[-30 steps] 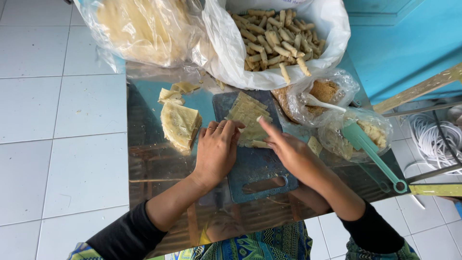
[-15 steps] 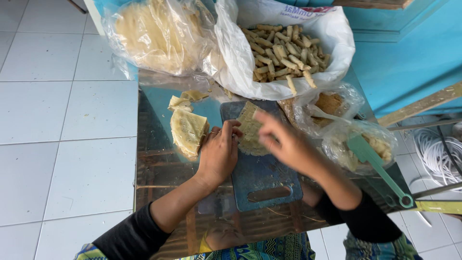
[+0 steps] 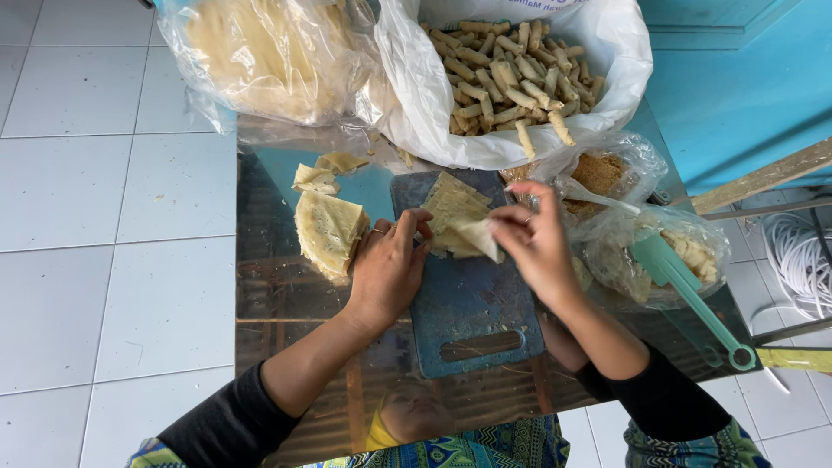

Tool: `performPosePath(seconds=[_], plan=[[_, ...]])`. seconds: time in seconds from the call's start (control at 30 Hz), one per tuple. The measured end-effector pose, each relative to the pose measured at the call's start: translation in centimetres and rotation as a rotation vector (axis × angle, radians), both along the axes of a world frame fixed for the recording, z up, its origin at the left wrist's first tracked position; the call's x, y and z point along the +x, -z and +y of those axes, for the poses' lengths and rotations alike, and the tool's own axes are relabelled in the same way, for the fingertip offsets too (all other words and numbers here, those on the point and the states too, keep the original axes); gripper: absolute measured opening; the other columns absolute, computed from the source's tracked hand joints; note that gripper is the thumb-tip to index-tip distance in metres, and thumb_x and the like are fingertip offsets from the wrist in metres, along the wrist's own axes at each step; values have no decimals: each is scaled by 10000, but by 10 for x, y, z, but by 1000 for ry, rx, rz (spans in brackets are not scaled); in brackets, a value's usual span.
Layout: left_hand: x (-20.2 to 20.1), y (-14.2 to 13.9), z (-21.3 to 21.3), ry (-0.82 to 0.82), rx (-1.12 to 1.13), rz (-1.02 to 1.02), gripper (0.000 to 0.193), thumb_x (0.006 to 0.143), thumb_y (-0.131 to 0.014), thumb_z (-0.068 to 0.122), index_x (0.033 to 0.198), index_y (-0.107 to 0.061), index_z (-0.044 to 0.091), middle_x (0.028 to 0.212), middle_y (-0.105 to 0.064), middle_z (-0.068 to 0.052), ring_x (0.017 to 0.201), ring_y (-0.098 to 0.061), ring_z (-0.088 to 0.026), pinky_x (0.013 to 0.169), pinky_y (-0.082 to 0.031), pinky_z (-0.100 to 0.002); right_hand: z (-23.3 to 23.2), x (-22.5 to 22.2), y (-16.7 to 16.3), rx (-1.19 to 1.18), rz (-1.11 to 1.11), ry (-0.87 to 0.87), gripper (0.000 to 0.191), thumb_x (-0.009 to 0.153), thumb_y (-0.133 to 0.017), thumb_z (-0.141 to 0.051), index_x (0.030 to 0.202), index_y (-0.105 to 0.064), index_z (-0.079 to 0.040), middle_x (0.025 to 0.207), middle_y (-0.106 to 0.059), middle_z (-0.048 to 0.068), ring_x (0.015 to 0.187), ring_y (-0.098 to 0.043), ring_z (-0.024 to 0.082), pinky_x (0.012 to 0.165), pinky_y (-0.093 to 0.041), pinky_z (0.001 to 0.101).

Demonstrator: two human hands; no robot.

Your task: The person folds thin dough sheets into cone shapes on a cutting board, then spoons brown filling from a plastic bag into each cone and pinches the edges closed to seal the filled snacks. Finished pieces are set aside on the board while more cones are folded and filled.

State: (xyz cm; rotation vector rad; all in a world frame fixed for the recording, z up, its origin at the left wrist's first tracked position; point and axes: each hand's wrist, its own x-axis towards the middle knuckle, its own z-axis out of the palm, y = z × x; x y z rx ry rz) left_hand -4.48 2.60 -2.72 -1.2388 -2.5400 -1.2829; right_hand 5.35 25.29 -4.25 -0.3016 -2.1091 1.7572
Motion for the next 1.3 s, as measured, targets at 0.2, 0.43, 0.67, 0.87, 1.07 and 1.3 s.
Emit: performPosePath(seconds=[0.2, 0.43, 0.67, 0.87, 1.07, 1.3], plan=[[-1, 1, 2, 0, -12, 30, 362, 925, -662, 96, 1261, -530, 122, 1059, -703, 8, 987, -617, -296, 880, -469, -461, 30, 13, -32, -199, 175, 146, 541, 984, -647, 68, 1443, -389, -56, 1122, -670, 141, 987, -684, 149, 818, -574, 278], [9, -6, 1, 7, 112, 140, 292, 943, -612, 60, 1231, -567, 89, 1064, -655, -61, 1005, -608, -308, 855, -449, -448, -28, 49, -49, 748, 59, -214, 547, 972, -660, -11, 1462, -418, -38, 1075, -734, 85, 947, -727, 185, 798, -569, 284], [24, -5, 1, 85, 36, 76, 212, 941, -683, 219, 1099, -603, 102, 949, -617, -73, 952, -602, -304, 835, -439, -450, -19, 49, -53, 961, 65, -11, 326, 899, -593, 100, 1150, -703, -77, 1110, -590, 126, 1027, -620, 303, 867, -517, 396], [26, 2, 5, 120, -95, 135, 195, 945, -678, 286, 1017, -609, 118, 992, -605, -81, 981, -574, -303, 862, -423, -456, -20, 48, -47, 1079, -25, -37, 347, 817, -639, 105, 1085, -743, -90, 1125, -591, 91, 1044, -578, 317, 910, -504, 447], [27, 6, 6, 110, -142, 138, 222, 949, -668, 311, 1016, -603, 109, 1000, -591, -91, 993, -560, -308, 874, -420, -461, -21, 48, -40, 1127, -50, -68, 399, 771, -639, 105, 1095, -754, -97, 1126, -605, 88, 1073, -558, 330, 891, -517, 439], [28, 7, 6, 118, -135, 126, 211, 937, -680, 305, 996, -612, 114, 996, -599, -90, 1003, -563, -314, 877, -424, -459, -30, 58, -30, 1258, -50, -108, 417, 808, -661, 81, 1180, -751, -84, 1177, -609, 117, 1080, -566, 313, 864, -545, 395]])
